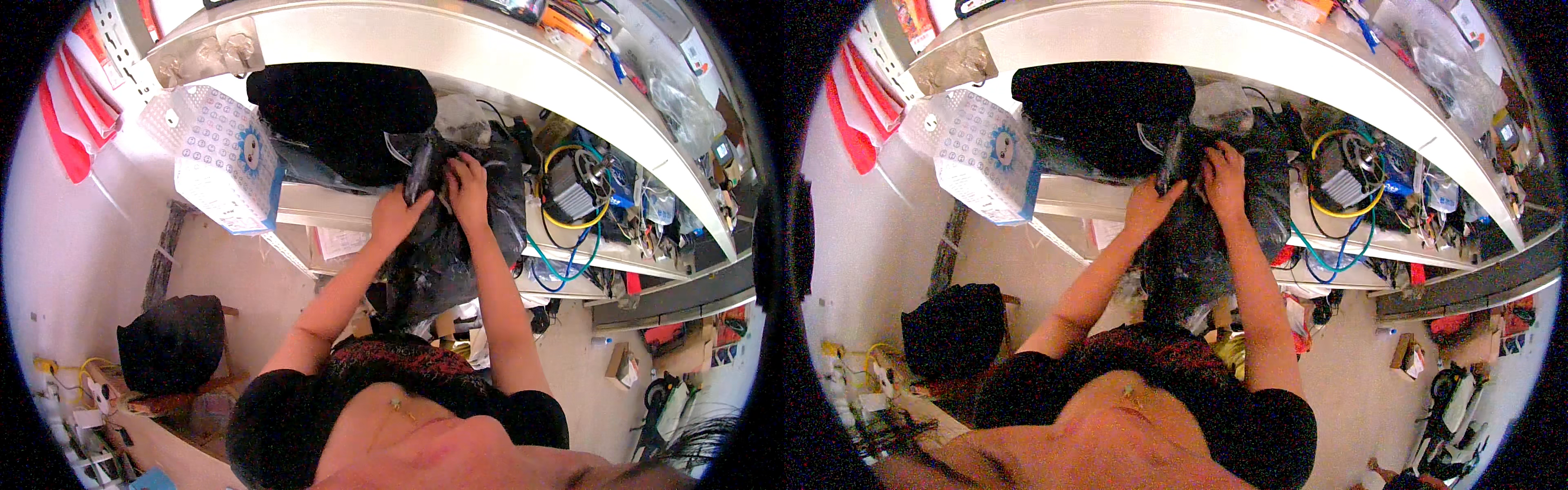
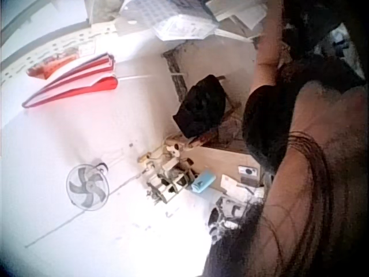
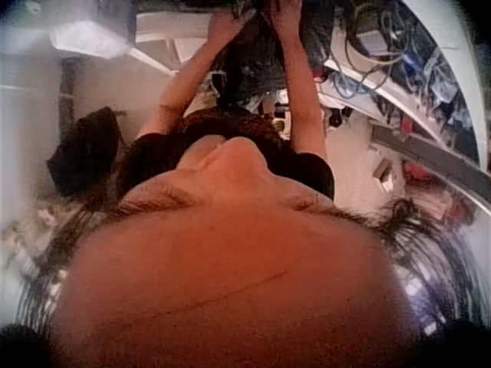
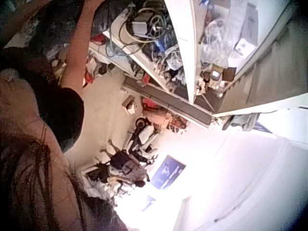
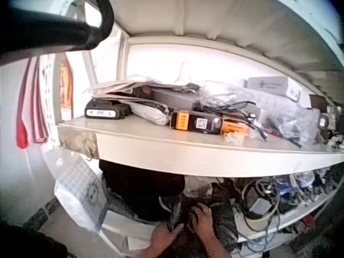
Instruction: The person organizes a cluttered shelf by moving various items, including a black electronic device, a red scrubber, and several plastic bags. They place a black bag on the shelf and wipe the surface with a cloth.
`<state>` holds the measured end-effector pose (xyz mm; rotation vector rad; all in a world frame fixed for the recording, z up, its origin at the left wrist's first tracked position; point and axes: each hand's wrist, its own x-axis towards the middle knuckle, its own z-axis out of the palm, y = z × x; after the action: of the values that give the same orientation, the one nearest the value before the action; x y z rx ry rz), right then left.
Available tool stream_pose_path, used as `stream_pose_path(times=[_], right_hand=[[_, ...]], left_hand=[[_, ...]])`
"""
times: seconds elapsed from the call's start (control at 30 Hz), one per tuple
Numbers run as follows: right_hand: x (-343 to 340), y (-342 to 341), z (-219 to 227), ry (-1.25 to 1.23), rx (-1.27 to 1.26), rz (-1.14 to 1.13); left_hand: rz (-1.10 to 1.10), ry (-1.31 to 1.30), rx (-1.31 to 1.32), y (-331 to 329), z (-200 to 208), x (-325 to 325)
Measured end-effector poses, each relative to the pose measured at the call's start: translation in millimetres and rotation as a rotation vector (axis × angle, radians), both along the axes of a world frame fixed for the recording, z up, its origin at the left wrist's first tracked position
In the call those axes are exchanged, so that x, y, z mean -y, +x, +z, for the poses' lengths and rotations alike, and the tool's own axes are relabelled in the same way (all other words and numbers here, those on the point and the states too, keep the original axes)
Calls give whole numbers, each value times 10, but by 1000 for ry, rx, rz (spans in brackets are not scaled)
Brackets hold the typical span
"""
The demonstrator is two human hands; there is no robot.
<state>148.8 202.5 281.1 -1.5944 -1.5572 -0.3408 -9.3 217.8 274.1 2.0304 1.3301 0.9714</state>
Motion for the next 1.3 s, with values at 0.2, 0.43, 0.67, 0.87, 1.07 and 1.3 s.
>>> stream_pose_path(times=[0.2,0.43,0.67,0.87,1.07,1.3], right_hand=[[-123,-459,97,126,-15,104],[399,750,14,-204,215,-110],[647,-355,-98,-56,97,175],[944,756,-379,66,150,-272],[871,-268,-77,-9,61,-70],[1628,0,-1453,-372,108,242]], left_hand=[[20,98,74,47,-179,-103],[89,171,-19,83,-169,-61],[92,82,-47,96,-225,-119],[39,67,-8,56,-142,-92],[59,89,-30,32,-202,-146],[19,16,-3,53,-233,-154]])
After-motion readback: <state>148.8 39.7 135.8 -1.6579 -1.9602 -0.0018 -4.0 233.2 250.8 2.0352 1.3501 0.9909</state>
